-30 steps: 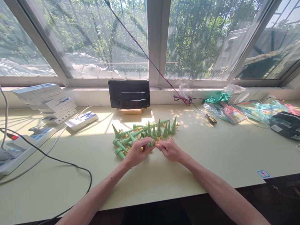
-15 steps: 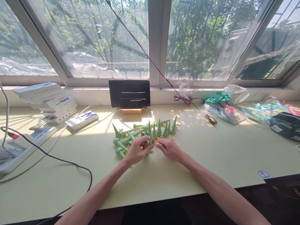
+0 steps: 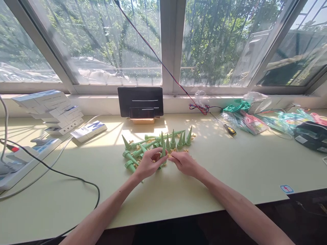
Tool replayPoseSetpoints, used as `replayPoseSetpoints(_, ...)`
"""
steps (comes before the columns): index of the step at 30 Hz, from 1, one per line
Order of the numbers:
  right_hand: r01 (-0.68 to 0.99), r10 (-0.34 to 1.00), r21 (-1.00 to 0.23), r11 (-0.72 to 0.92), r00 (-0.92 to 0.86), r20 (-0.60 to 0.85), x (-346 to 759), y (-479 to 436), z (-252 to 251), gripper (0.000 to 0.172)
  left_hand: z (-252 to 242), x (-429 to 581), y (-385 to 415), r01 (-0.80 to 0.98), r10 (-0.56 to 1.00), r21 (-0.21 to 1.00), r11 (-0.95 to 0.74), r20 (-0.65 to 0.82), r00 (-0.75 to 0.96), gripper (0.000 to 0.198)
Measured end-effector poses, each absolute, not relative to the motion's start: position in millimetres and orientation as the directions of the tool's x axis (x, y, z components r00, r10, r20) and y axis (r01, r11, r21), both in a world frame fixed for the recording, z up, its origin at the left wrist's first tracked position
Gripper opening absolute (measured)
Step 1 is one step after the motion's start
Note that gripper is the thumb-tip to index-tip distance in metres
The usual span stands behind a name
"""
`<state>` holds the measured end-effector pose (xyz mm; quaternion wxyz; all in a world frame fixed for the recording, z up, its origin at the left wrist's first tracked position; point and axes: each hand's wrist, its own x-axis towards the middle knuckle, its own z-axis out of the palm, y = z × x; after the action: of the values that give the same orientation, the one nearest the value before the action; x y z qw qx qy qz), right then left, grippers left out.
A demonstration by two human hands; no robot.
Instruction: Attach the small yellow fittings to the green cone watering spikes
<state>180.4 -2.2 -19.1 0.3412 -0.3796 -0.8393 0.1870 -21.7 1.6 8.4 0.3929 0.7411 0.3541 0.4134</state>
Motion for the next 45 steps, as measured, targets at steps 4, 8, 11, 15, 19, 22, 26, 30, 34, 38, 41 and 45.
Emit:
replayPoseSetpoints(4, 0.522, 0.774, -0.574, 0.631, -0.476, 0.418, 180.4, -3.1, -18.4, 0.036, 8.2, -22.5, 2.0, 0.225, 0.843, 0.862, -0.453, 0.333, 0.421, 0.025)
replayPoseSetpoints(8, 0.517, 0.775, -0.581, 0.629, -0.481, 0.411, 179.8, -3.7, -18.0, 0.036, 8.4, -22.5, 1.7, 0.237, 0.832, 0.849, -0.472, 0.340, 0.439, 0.019)
replayPoseSetpoints(11, 0.519, 0.776, -0.580, 0.628, -0.480, 0.410, 179.5, -3.7, -18.4, 0.036, 8.6, -22.2, 1.5, 0.241, 0.825, 0.837, -0.491, 0.358, 0.436, 0.017)
replayPoseSetpoints(15, 0.522, 0.773, -0.573, 0.631, -0.480, 0.415, 179.4, -3.6, -19.3, 0.036, 8.4, -22.8, 2.1, 0.255, 0.820, 0.825, -0.504, 0.365, 0.441, 0.017)
replayPoseSetpoints(19, 0.531, 0.769, -0.559, 0.637, -0.488, 0.413, 179.3, -3.9, -18.8, 0.036, 8.6, -24.0, 2.6, 0.260, 0.816, 0.819, -0.511, 0.368, 0.446, 0.017)
replayPoseSetpoints(22, 0.539, 0.765, -0.546, 0.642, -0.492, 0.415, 179.3, -4.3, -18.0, 0.037, 8.8, -24.3, 3.0, 0.265, 0.817, 0.821, -0.506, 0.357, 0.452, 0.017)
replayPoseSetpoints(26, 0.548, 0.764, -0.532, 0.645, -0.492, 0.418, 179.5, -4.7, -17.5, 0.040, 8.1, -24.1, 4.0, 0.265, 0.822, 0.831, -0.490, 0.338, 0.459, 0.018)
replayPoseSetpoints(30, 0.557, 0.760, -0.517, 0.649, -0.497, 0.419, 179.7, -5.1, -17.2, 0.040, 7.1, -24.4, 4.4, 0.252, 0.828, 0.846, -0.470, 0.324, 0.458, 0.019)
replayPoseSetpoints(34, 0.563, 0.748, -0.492, 0.664, -0.503, 0.434, 179.5, -5.4, -17.1, 0.040, 6.5, -25.7, 4.3, 0.244, 0.834, 0.860, -0.448, 0.304, 0.460, 0.021)
replayPoseSetpoints(38, 0.553, 0.743, -0.497, 0.669, -0.501, 0.444, 178.9, -5.9, -17.4, 0.039, 6.5, -26.5, 4.8, 0.243, 0.834, 0.859, -0.450, 0.306, 0.460, 0.022)
replayPoseSetpoints(41, 0.551, 0.746, -0.503, 0.666, -0.500, 0.441, 178.3, -6.6, -17.8, 0.039, 7.4, -26.6, 4.6, 0.248, 0.833, 0.857, -0.451, 0.305, 0.463, 0.021)
replayPoseSetpoints(45, 0.556, 0.738, -0.485, 0.675, -0.510, 0.442, 177.0, -7.4, -18.2, 0.039, 9.0, -25.9, 3.5, 0.256, 0.848, 0.865, -0.432, 0.293, 0.442, 0.024)
